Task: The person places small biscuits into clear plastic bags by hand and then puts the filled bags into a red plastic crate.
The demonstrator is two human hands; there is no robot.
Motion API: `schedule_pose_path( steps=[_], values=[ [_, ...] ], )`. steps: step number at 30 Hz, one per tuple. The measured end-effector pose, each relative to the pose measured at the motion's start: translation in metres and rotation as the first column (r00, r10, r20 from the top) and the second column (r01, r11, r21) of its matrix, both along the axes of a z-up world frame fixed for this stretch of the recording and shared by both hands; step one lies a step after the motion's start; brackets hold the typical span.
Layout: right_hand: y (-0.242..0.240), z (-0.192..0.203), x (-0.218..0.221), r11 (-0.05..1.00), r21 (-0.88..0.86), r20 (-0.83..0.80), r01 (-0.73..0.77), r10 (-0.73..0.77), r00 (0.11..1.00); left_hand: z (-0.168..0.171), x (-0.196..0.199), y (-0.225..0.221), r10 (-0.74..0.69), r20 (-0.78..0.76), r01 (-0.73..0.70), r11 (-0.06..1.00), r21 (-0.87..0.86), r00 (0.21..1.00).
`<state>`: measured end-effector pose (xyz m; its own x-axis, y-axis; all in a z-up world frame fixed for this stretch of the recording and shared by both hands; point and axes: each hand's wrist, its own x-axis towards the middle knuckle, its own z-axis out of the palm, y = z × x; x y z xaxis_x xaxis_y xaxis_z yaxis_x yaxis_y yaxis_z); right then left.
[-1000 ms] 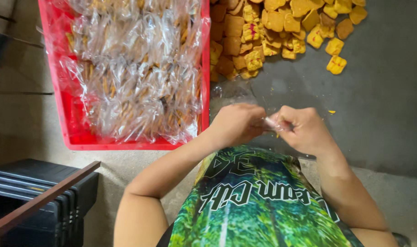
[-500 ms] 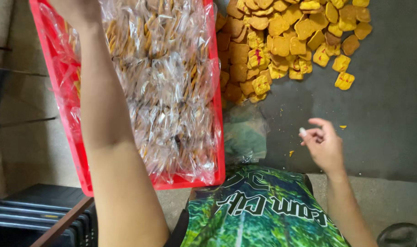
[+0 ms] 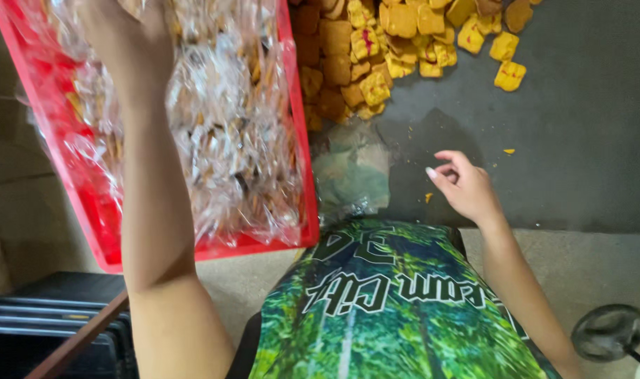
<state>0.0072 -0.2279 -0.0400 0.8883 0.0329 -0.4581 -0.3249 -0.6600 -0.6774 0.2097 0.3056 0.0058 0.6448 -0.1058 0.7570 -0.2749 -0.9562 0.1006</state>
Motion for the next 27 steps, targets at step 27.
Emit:
schedule_pose_path(
  steps=[27],
  values=[
    [0.037, -0.075, 0.003, 0.637, 0.697, -0.358, 0.329, -0.089, 0.93, -0.083, -0.241, -0.324, -0.295, -0.521, -0.037, 0.844, -0.535, 0.801]
  ],
)
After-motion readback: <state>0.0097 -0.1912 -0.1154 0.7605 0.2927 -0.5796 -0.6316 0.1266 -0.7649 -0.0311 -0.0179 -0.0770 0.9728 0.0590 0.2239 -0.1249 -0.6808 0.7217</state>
